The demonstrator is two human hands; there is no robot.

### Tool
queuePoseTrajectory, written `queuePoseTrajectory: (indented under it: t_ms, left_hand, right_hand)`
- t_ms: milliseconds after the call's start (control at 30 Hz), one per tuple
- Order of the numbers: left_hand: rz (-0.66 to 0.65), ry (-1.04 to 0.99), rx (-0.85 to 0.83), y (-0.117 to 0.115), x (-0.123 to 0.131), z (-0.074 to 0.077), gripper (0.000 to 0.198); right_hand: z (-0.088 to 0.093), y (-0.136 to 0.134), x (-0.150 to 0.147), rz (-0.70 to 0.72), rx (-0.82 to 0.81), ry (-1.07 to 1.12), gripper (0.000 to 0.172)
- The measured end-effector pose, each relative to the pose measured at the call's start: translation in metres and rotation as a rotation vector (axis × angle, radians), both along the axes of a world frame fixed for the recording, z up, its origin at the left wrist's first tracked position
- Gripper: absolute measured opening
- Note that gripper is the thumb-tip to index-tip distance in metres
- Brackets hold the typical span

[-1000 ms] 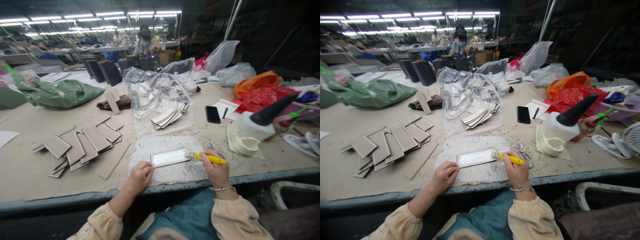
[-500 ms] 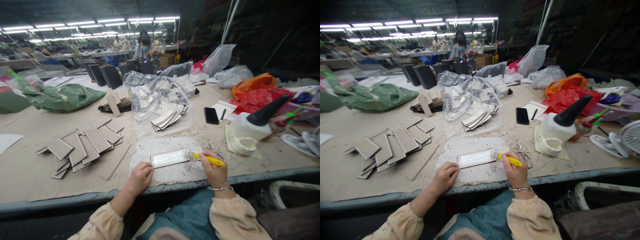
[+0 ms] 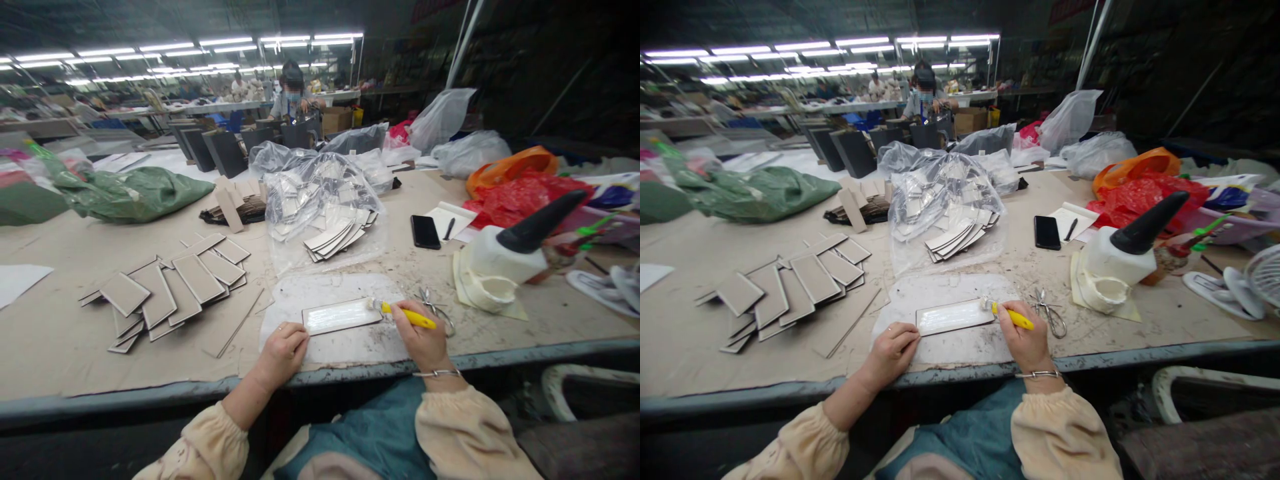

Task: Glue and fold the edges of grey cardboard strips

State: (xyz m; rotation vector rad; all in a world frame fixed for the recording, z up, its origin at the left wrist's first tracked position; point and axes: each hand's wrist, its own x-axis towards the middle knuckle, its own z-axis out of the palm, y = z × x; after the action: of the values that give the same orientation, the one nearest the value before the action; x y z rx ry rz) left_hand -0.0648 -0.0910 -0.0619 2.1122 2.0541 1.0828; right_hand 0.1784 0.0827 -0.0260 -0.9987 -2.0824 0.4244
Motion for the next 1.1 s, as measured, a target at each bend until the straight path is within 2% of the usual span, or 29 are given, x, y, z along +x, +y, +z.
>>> queuePoseTrajectory:
  t_ms: [100,267,333,400,467,533,600,700,867,1100]
  left_hand:
    - [0.018,-0.001,-0.019,0.000,0.002,0.000,0.014]
    - [0.032,0.033,-0.052,-0.003,0.006,0.004,0.014]
    - [0.090,0.053,-0.047,-0.006,-0.001,0.008,0.013]
    - [0.243,0.101,-0.045,-0.015,-0.015,0.016,0.019]
    - [0.457,0.190,-0.096,-0.028,-0.036,0.024,0.029]
    - [0.647,0.293,-0.234,-0.043,-0.059,0.031,0.036]
    - [0.742,0.354,-0.414,-0.057,-0.081,0.035,0.037]
    - [0.758,0.369,-0.546,-0.071,-0.099,0.036,0.034]
    - [0.753,0.368,-0.526,-0.077,-0.100,0.033,0.034]
    - [0.733,0.321,-0.175,-0.093,-0.099,0.033,0.031]
  right_hand:
    - [-0.005,0.001,0.001,0.008,-0.004,0.005,0.024]
    - [-0.012,0.001,0.005,-0.296,-0.022,0.211,0.027]
    - [-0.010,0.000,0.003,-0.320,-0.074,0.280,0.029]
    - [-0.006,-0.003,-0.001,-0.259,-0.092,0.340,0.031]
    - [-0.002,-0.006,-0.005,-0.183,-0.087,0.377,0.032]
    - [-0.003,-0.007,-0.007,-0.137,-0.072,0.374,0.030]
    - [-0.007,-0.006,-0.007,-0.117,-0.052,0.335,0.028]
    - [-0.014,-0.003,-0.005,-0.072,-0.041,0.295,0.025]
    - [-0.018,-0.001,-0.002,-0.039,-0.015,0.296,0.024]
    - [-0.023,-0.003,-0.002,0.001,0.031,0.255,0.024]
